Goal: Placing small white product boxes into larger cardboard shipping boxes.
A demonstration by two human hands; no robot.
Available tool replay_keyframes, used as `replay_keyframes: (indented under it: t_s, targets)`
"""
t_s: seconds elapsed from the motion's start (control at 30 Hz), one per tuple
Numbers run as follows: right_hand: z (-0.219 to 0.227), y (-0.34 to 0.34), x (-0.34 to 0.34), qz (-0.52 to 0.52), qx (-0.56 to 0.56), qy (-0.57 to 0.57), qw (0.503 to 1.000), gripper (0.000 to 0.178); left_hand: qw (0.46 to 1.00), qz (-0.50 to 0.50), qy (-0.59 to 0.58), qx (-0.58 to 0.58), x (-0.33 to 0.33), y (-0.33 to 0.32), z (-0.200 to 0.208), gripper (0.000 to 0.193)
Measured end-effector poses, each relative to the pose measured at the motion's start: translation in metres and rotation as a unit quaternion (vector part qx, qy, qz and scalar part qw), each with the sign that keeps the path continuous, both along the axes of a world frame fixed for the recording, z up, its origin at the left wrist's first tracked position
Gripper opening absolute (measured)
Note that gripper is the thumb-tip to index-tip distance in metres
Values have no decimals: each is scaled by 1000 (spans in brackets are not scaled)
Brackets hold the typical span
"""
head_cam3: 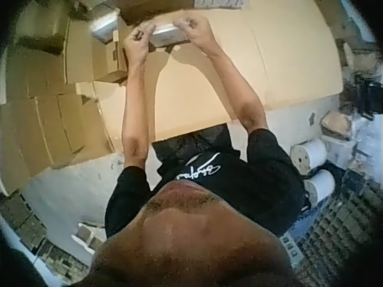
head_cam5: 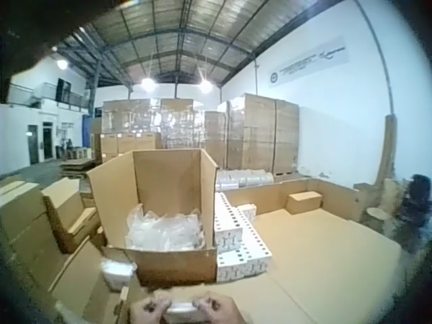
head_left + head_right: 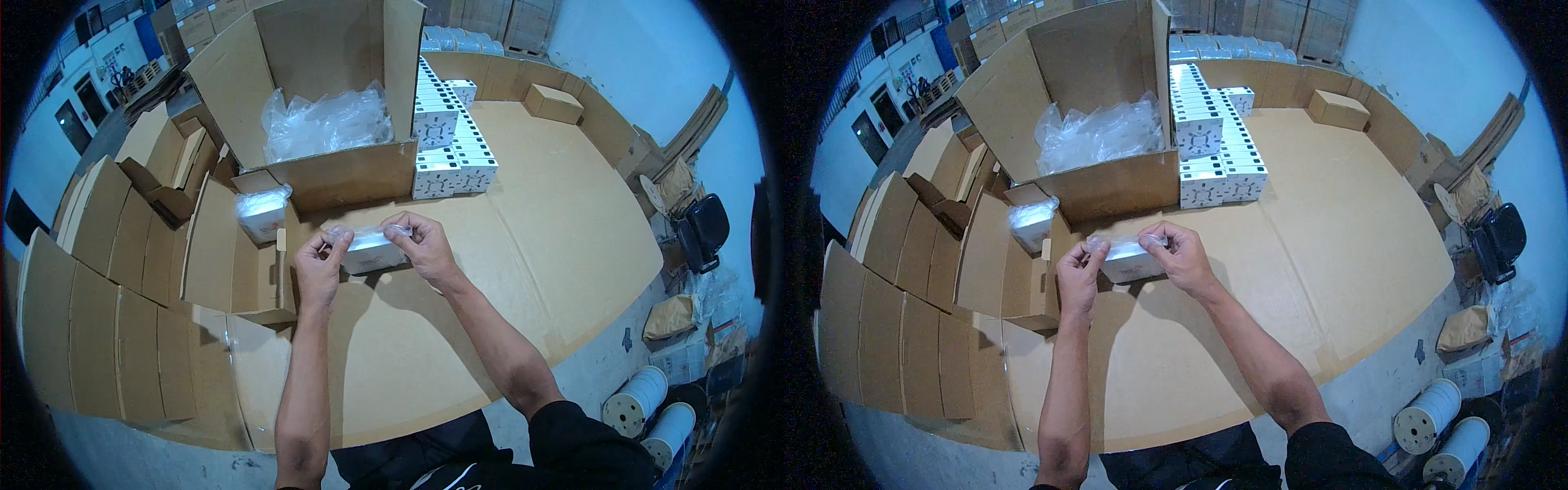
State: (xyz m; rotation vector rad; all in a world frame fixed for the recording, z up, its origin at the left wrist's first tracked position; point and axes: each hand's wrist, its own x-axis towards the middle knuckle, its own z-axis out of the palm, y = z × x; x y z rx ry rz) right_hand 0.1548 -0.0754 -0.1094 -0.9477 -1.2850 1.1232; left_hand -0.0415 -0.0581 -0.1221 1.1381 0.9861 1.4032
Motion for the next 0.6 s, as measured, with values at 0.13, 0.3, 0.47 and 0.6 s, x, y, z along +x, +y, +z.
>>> replay_keyframes:
  t_s: [0.13, 0.3, 0.47, 0.6]
  targets:
    - [-14, 6, 2, -22, 22, 37, 999, 8, 1000, 28, 4, -2, 11, 0, -2, 20]
    - [-8, 6, -12, -56, 22, 53, 997, 13, 997, 35, -72, -15, 12, 8, -12, 19]
    - [2, 2, 1, 24, 46, 106, 993, 27, 996, 35, -86, -14, 14, 10, -15, 21]
    - [5, 1, 13, 61, 122, -93, 986, 28, 995, 38, -95, 6, 16, 10, -14, 23]
